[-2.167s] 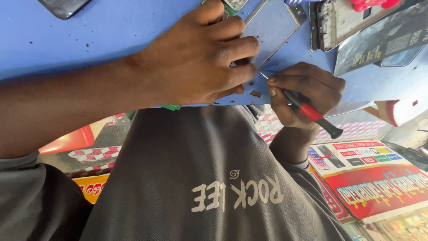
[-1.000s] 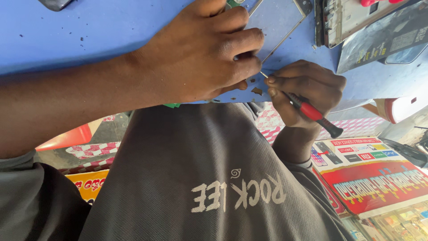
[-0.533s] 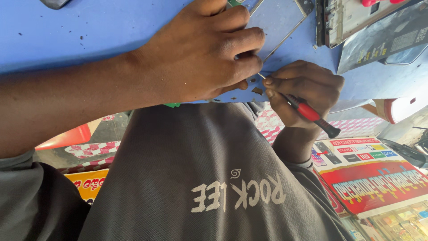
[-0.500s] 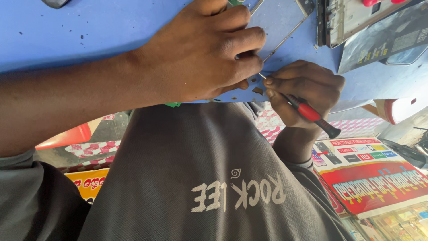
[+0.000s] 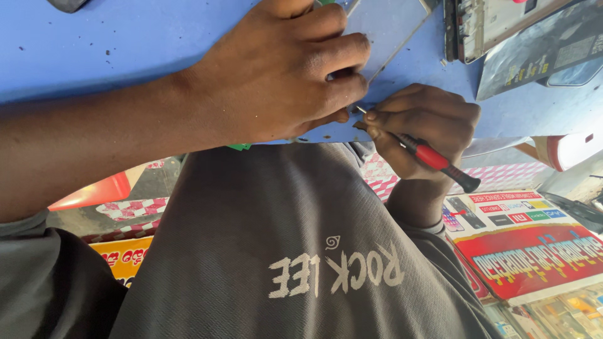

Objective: The person uses a screwdriver to unscrew and disassemble a smartphone on a blue workbench. They remove the back cover and then unscrew components on the internal circuit board.

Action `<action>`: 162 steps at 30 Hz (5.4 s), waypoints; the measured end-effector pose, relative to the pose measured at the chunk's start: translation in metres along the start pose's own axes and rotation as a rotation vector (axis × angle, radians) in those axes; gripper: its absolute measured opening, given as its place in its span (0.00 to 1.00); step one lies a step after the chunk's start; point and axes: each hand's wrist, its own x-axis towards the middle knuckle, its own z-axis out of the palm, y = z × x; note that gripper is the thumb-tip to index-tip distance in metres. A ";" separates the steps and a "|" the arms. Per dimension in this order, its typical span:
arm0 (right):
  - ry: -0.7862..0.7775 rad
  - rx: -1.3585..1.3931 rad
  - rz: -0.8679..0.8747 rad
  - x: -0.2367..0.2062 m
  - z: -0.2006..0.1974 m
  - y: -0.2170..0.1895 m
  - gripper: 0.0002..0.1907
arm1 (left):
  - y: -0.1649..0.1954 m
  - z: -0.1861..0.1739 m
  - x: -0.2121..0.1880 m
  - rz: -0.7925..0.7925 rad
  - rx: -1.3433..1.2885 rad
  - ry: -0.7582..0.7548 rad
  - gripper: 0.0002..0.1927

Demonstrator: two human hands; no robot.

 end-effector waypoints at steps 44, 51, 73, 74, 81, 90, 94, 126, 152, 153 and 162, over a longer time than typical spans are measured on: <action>0.023 -0.075 -0.051 0.001 0.000 0.002 0.06 | 0.002 -0.001 0.004 -0.011 -0.052 0.000 0.14; 0.010 -0.032 -0.055 -0.001 -0.002 0.004 0.07 | 0.003 0.000 0.003 -0.019 -0.037 0.000 0.14; 0.032 -0.100 -0.069 -0.003 -0.004 0.009 0.06 | 0.007 0.001 0.007 -0.045 -0.077 -0.039 0.13; 0.030 -0.106 -0.071 -0.003 -0.004 0.008 0.06 | 0.008 0.001 0.007 -0.046 -0.073 -0.035 0.13; 0.001 -0.076 -0.067 0.000 -0.006 0.003 0.07 | 0.006 -0.002 0.008 -0.041 -0.081 -0.036 0.14; 0.000 -0.108 -0.072 0.000 -0.004 0.006 0.06 | 0.006 -0.002 0.008 -0.049 -0.093 -0.037 0.13; 0.032 -0.145 -0.080 0.000 -0.003 0.006 0.06 | 0.008 -0.002 0.008 -0.053 -0.057 -0.015 0.12; 0.068 -0.132 -0.035 0.003 -0.003 -0.003 0.06 | 0.010 -0.005 0.013 -0.053 -0.055 -0.044 0.13; 0.038 -0.138 -0.084 0.003 -0.001 0.007 0.06 | 0.002 -0.003 0.009 -0.066 -0.109 -0.011 0.10; 0.049 -0.164 -0.084 0.003 0.000 0.007 0.06 | 0.002 -0.003 0.009 -0.068 -0.099 -0.013 0.10; 0.077 -0.204 0.002 -0.001 -0.002 -0.002 0.06 | 0.005 -0.006 0.011 -0.054 -0.092 -0.010 0.11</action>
